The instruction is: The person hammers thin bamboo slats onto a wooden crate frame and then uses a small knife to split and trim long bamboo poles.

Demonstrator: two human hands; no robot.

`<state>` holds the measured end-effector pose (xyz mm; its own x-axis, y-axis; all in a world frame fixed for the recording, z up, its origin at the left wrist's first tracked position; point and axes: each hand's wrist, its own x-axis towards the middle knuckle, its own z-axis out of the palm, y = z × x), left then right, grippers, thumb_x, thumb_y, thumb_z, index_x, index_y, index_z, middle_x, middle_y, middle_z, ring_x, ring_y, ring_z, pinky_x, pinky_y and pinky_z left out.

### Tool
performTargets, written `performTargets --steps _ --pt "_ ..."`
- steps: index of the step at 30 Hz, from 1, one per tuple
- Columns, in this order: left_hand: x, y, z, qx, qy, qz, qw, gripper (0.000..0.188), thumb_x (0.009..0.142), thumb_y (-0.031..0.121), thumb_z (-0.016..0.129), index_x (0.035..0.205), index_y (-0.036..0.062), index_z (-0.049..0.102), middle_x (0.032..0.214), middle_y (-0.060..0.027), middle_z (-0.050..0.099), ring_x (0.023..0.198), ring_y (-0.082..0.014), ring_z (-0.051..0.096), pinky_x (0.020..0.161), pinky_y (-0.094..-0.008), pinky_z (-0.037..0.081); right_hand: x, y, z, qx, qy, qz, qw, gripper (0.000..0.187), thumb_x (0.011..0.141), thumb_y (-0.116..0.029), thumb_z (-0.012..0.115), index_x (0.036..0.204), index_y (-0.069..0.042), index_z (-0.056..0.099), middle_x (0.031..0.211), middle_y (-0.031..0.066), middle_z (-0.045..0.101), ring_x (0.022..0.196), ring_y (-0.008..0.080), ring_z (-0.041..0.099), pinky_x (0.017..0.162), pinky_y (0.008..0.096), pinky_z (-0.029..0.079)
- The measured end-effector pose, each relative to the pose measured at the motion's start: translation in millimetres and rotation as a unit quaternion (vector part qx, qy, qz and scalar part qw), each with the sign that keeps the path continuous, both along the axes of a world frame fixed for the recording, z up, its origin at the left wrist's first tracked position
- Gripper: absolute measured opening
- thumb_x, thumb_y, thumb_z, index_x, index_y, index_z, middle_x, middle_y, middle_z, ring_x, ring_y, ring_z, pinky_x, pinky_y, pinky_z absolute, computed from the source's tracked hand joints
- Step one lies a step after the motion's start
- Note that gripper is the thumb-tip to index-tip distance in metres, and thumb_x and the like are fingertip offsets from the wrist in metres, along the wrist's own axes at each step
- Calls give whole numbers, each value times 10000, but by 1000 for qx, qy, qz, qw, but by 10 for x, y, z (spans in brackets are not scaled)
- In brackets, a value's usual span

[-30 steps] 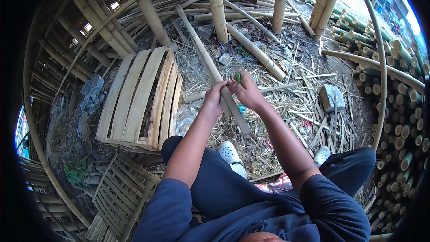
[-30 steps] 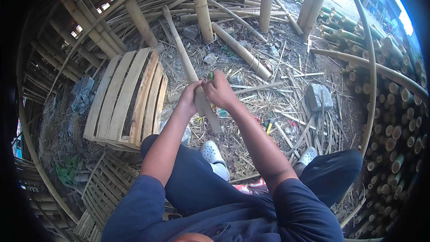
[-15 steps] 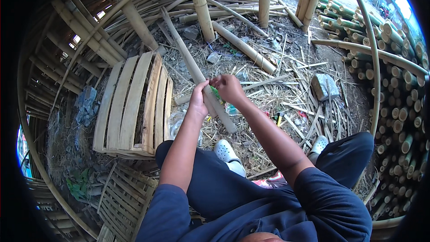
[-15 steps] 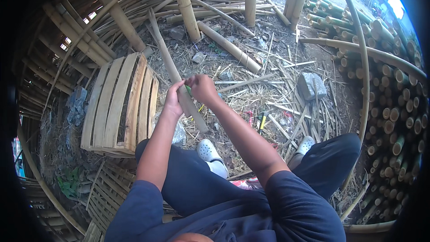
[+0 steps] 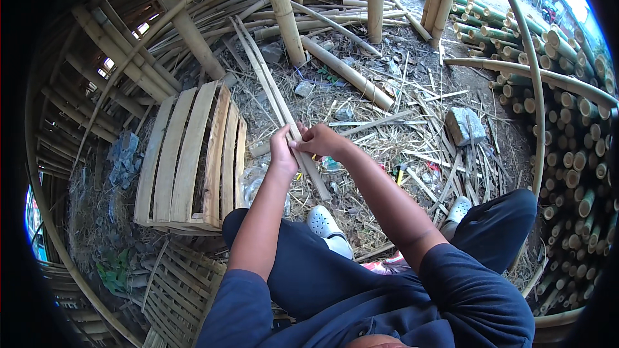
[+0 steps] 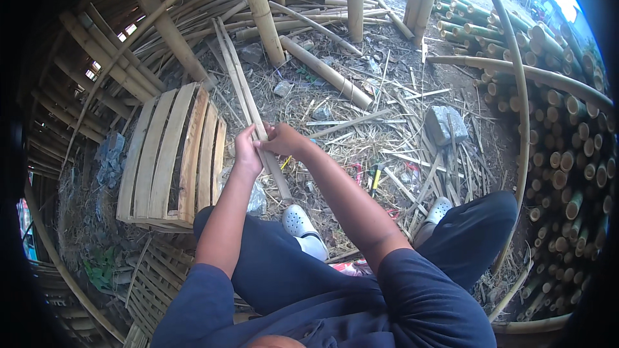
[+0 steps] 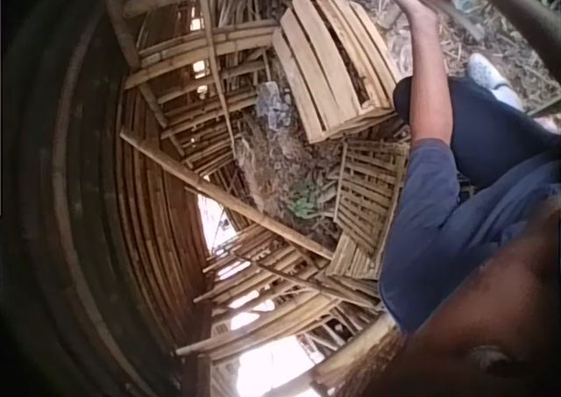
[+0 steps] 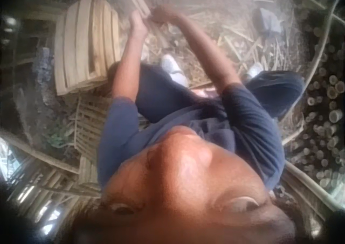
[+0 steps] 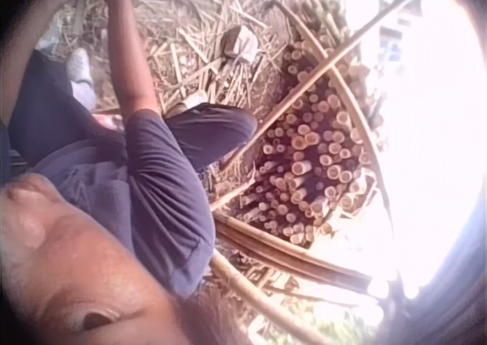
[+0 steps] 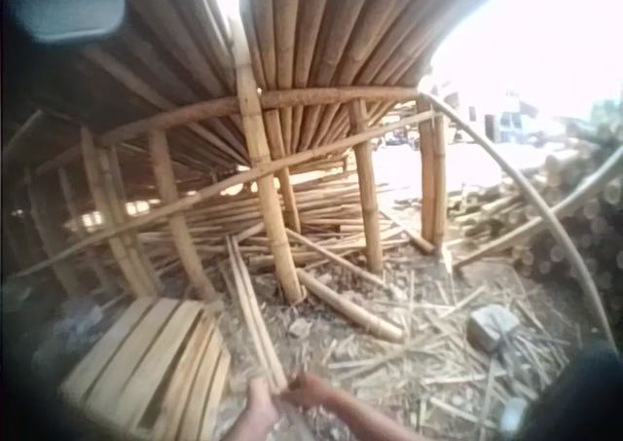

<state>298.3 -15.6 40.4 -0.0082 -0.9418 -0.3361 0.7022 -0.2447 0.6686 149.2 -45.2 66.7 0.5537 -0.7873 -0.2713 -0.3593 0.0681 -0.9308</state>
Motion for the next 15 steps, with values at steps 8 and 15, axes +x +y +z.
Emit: performTargets --steps 8,15 --pt "29 -56 47 5 -141 -109 984 516 1005 496 414 1218 68 610 1082 -106 709 1010 -232 651 937 -360 480 131 -240 -224 178 2 -95 979 386 825 -258 699 1066 43 677 902 154 691 781 262 685 682 388 558" --pt "243 -218 -404 84 -150 -39 984 616 984 515 387 1255 2 592 1043 -104 654 944 -239 606 829 -420 474 153 -132 5 110 51 -147 982 396 823 -331 763 874 55 691 683 117 633 529 208 605 466 351 477"
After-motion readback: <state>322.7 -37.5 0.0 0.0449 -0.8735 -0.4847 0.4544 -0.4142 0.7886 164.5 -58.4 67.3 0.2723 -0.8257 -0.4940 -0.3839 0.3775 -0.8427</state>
